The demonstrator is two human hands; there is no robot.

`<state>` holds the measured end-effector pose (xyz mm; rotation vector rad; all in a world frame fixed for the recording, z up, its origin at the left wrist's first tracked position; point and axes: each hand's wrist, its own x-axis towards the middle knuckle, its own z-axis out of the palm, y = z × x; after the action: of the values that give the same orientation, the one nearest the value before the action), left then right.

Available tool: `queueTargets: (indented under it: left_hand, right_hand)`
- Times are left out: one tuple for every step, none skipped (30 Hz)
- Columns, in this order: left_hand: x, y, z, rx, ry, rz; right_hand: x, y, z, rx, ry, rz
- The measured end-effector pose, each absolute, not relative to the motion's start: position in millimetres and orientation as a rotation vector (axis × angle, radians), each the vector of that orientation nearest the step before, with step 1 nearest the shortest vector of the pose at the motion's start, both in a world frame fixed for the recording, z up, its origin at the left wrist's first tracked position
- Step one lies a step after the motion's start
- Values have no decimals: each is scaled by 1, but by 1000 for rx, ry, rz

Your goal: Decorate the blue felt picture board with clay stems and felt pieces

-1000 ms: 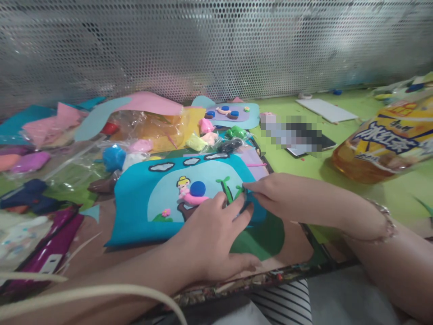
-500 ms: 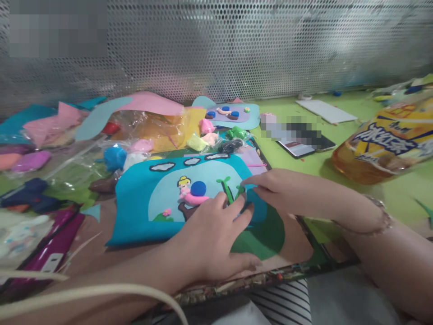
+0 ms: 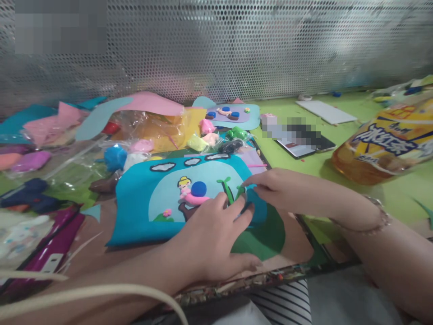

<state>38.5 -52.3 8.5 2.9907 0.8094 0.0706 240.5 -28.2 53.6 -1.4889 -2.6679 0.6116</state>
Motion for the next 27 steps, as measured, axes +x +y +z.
queueTargets:
  left_hand:
    - [38, -52, 8, 2989, 810, 72]
    - [38, -52, 8, 2990, 811, 73]
    - [38, -52, 8, 2990, 811, 76]
    - [38, -52, 8, 2990, 811, 77]
    - [38, -52, 7, 2991, 809, 77]
    - [38, -52, 7, 2992, 809, 75]
    - [38, -52, 7, 2992, 809, 76]
    - [38, -52, 7, 2993, 807, 73]
    - [39, -52, 7, 2993, 805, 71]
    - [39, -52, 7, 2994, 805, 70]
    - [39, -52, 7, 2995, 804, 71]
    - [39, -51, 8, 2995, 802, 72]
    - [40, -51, 8, 2997, 799, 74]
    - [40, -51, 8, 2999, 800, 80]
    - [39, -51, 8, 3001, 801, 86]
    - [39, -51, 8, 3003, 802, 89]
    - [39, -51, 8, 3005, 804, 92]
    - [39, -51, 8, 3007, 806, 91]
    - [38, -52, 8, 3010, 807, 90]
    - [38, -52, 8, 3012, 808, 89]
    - [38, -52, 8, 3014, 809, 89]
    - [38, -53, 7, 3016, 810, 89]
    - [38, -53, 7, 3018, 810, 90]
    - [38, -53, 7, 3021, 810, 90]
    - [38, -53, 8, 3021, 808, 89]
    - [38, -53, 8, 3020, 804, 86]
    - [38, -53, 8, 3020, 804, 86]
  right_hand:
    - [240, -28, 53, -1475, -2676, 612]
    - [240, -28, 53, -1450, -2688, 620]
    - [240, -28, 52, -1421, -2698, 631]
    - [240, -28, 52, -1399, -2708, 640]
    - [240, -28, 52, -1393, -2716, 641]
    - [240, -28, 52, -1404, -2722, 633]
    - [240, -28, 51, -1430, -2727, 614]
    - [240, -28, 51, -1462, -2733, 593]
    - [241, -28, 50, -1488, -2746, 571]
    - [241, -28, 49, -1501, -2763, 551]
    - [242, -28, 48, -1501, -2784, 532]
    - [243, -28, 47, -1493, -2806, 510]
    - [243, -29, 46, -1483, -2824, 479]
    - [244, -29, 45, -1473, -2834, 441]
    - [244, -29, 44, -1467, -2838, 400]
    - [245, -30, 43, -1460, -2840, 369]
    - [245, -30, 42, -1454, -2841, 348]
    - [245, -30, 42, -1445, -2842, 337]
    - [245, -30, 41, -1434, -2847, 335]
    - [245, -30, 40, -1420, -2855, 334]
    - [245, -30, 40, -1404, -2866, 327]
    - [245, -30, 39, -1387, -2877, 309]
    - [246, -30, 38, -1368, -2889, 281]
    - [246, -31, 37, -1344, -2901, 244]
    - [247, -31, 36, -1316, -2914, 201]
    - [248, -32, 35, -1285, -2928, 156]
    - [248, -32, 34, -1255, -2943, 112]
